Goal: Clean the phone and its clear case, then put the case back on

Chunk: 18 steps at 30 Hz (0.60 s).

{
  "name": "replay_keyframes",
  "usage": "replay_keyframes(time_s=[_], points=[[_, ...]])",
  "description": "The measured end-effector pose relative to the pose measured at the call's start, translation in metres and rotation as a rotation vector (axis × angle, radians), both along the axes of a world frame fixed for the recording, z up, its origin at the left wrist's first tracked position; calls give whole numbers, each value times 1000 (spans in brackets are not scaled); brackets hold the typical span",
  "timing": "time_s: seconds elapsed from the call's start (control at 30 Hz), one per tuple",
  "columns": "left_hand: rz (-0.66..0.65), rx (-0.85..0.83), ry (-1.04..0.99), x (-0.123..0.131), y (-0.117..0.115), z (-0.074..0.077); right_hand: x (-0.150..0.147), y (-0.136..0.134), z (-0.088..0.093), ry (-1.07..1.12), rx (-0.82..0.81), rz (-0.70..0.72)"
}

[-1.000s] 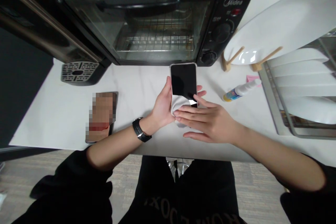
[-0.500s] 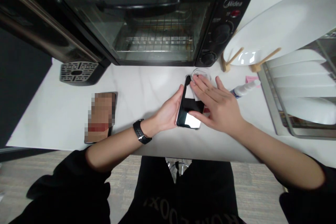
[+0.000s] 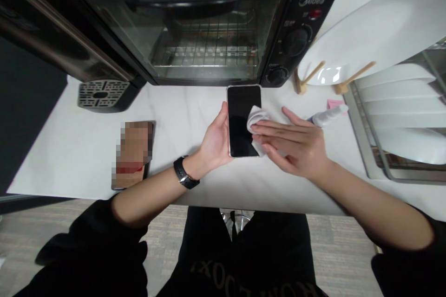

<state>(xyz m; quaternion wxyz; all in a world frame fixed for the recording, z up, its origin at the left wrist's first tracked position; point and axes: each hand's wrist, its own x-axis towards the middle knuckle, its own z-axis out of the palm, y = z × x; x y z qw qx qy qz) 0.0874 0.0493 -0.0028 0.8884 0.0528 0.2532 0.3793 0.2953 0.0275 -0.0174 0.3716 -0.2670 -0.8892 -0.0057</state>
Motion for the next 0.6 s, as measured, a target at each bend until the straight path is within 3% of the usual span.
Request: replay_keyframes(time_s=[0.1,0.23,0.4,0.6], points=[[-33,2,20,3,-2,-3,2,3,0,-51,-12,-145],[-187,-20,75,5,-7,-10,-1,4,-2,-126,-78,-182],[-200,-6,143,4,-10,-16,-5,0,-2,-196,-75,-30],[-132,-112,14,-1,-5,-10,-12,-7,-1,-172,-68,209]])
